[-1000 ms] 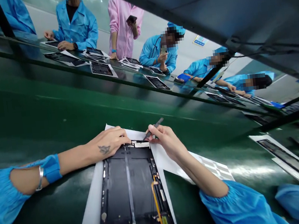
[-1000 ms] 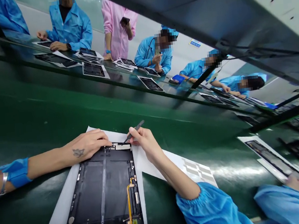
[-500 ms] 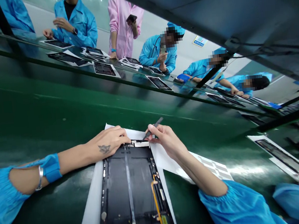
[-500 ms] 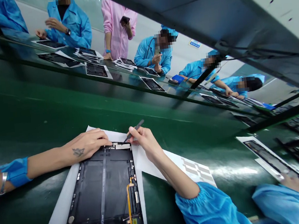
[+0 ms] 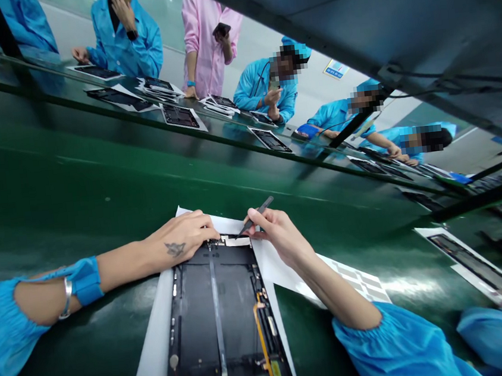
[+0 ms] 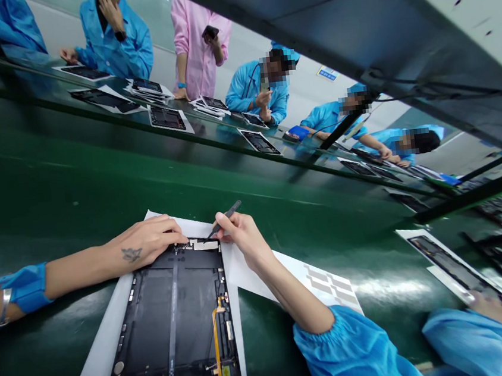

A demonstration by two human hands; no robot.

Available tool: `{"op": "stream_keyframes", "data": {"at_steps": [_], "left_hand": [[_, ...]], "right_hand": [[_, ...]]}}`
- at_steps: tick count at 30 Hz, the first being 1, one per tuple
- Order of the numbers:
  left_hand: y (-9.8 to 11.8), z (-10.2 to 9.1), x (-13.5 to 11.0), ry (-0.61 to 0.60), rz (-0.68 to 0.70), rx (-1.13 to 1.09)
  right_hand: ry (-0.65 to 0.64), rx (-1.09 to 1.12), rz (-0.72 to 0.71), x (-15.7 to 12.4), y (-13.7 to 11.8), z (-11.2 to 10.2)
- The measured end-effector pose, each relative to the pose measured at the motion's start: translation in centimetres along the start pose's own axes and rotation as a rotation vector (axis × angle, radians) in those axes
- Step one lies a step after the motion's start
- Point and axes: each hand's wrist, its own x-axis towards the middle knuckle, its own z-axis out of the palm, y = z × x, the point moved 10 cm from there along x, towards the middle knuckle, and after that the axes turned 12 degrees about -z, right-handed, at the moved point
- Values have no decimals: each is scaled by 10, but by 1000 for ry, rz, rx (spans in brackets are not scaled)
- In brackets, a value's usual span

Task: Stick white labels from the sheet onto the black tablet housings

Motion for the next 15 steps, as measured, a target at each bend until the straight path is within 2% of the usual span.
{"op": "stream_keyframes", "data": {"at_steps": [9,15], "left_hand": [[-1,5,-1,-31,18,27],[-4,6,-2,-19,44,47]], "right_hand": [[10,-51,-55,2,2,-1],[78,-302,-251,-5,-16,-11]]}}
